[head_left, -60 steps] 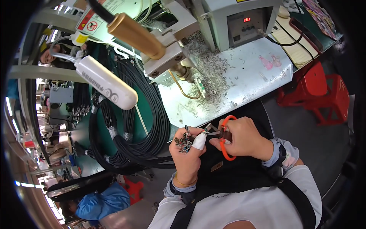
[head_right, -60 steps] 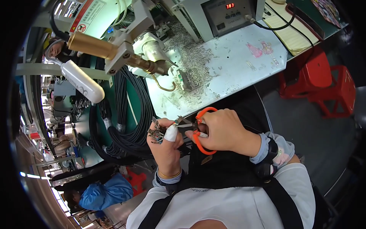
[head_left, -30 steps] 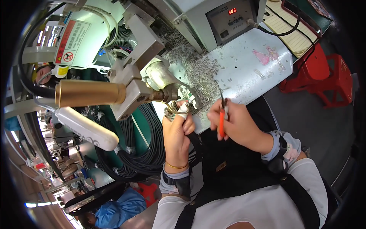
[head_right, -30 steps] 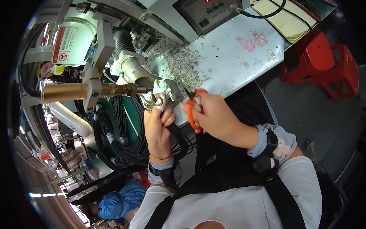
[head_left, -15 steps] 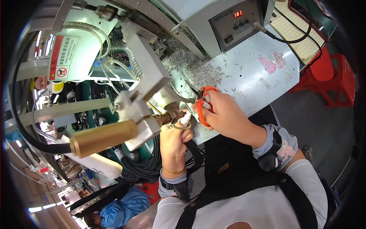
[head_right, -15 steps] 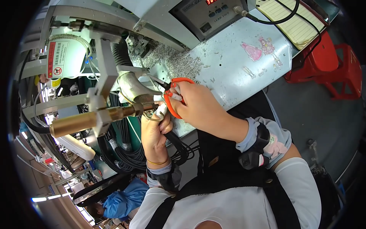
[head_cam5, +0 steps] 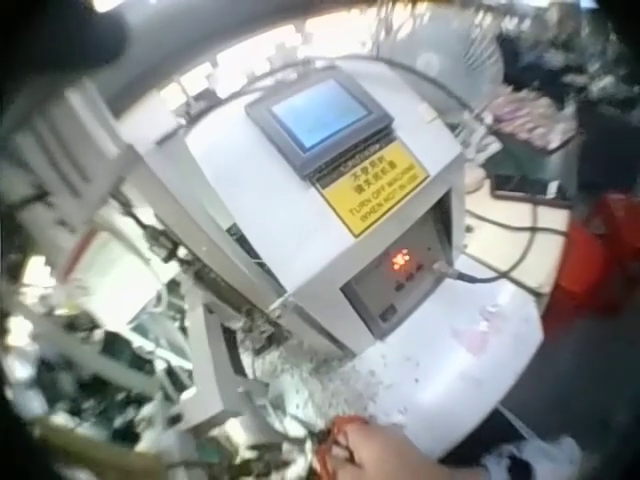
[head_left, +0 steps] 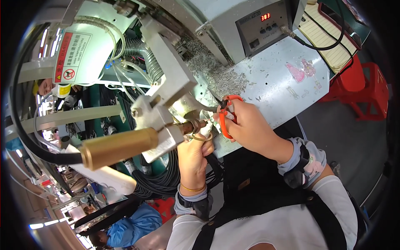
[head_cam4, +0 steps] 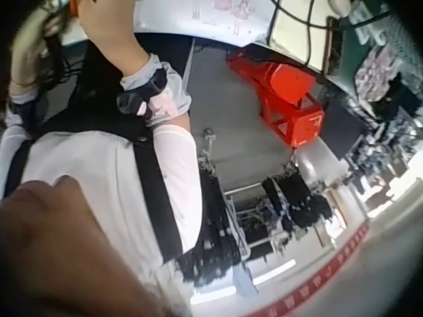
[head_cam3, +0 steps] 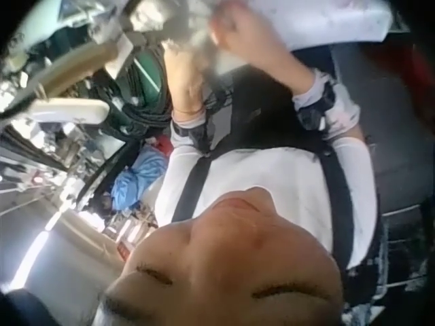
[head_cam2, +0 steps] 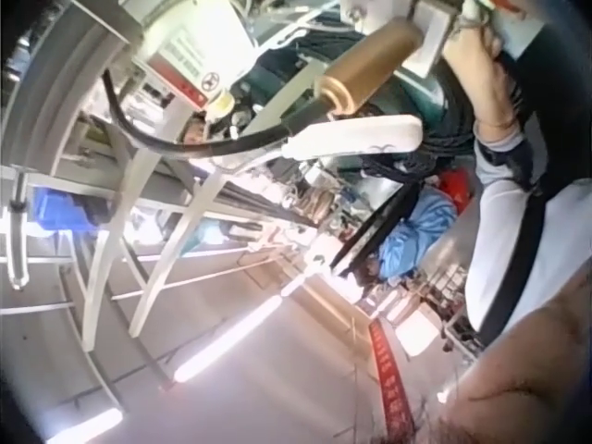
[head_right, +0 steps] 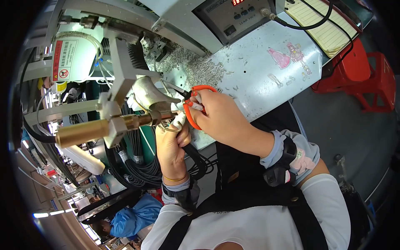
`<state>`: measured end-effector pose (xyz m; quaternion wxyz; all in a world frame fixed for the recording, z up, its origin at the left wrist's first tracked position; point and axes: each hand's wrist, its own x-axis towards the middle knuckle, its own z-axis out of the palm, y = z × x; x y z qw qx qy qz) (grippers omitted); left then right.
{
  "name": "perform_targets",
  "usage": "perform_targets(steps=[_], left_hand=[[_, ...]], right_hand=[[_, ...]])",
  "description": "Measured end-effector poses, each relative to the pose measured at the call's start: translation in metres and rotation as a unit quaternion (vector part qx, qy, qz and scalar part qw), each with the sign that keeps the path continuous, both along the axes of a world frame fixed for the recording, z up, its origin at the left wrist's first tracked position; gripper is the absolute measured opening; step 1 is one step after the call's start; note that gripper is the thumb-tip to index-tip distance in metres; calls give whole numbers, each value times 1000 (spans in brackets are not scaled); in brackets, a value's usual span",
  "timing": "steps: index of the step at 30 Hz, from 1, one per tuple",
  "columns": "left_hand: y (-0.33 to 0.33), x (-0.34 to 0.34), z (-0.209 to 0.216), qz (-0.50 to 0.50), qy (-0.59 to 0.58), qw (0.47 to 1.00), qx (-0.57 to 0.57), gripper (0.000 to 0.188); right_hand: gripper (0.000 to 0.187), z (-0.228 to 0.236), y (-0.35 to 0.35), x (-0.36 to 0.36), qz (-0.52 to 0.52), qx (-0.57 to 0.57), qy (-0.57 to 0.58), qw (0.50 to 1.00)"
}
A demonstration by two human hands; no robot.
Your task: The person trims the ends of individual wires within a bundle using shears, then sets it aside to pick up a new bundle and repeat the process.
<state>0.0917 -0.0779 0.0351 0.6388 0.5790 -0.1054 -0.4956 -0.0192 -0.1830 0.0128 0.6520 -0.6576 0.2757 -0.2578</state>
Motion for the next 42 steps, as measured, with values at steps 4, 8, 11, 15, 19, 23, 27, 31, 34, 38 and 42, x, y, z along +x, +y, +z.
perform_targets(steps=[4, 8, 11, 15, 19, 23, 27, 31, 34, 38, 42], left_hand=[[8, -6, 9, 10, 60, 998, -30, 17], [23, -22, 3, 76, -147, 986, -28, 13], [37, -39, 4, 78, -300, 951, 7, 13], [48, -58, 10, -6, -339, 939, 47, 12], [52, -59, 7, -28, -225, 974, -5, 12], [63, -50, 10, 47, -38, 990, -125, 13], [57, -57, 12, 38, -17, 992, -118, 13], [51, -75, 1, -103, -219, 970, 41, 14], [49, -77, -6, -144, -352, 925, 4, 15], [50, -75, -4, 24, -97, 995, 0, 17], [55, -71, -16, 40, -332, 936, -106, 16]], right_hand=[[16, 0, 5, -8, 14, 35, -9, 999], [15, 10, 15, -26, 68, 181, -67, 979], [13, 16, 22, -37, -25, -60, -19, 998], [15, 21, 35, -45, -15, -276, -69, 958], [19, 13, 29, -58, 72, -362, 30, 929], [25, -4, 27, -92, 245, -391, 159, 873], [25, -19, 31, -102, 302, -398, 226, 836], [19, 15, 32, -79, 30, -194, 23, 980], [16, 18, 31, -71, 60, -191, 11, 980], [12, -2, 37, -67, 38, -183, -17, 982], [16, -3, 45, -67, 62, -56, 29, 996]])
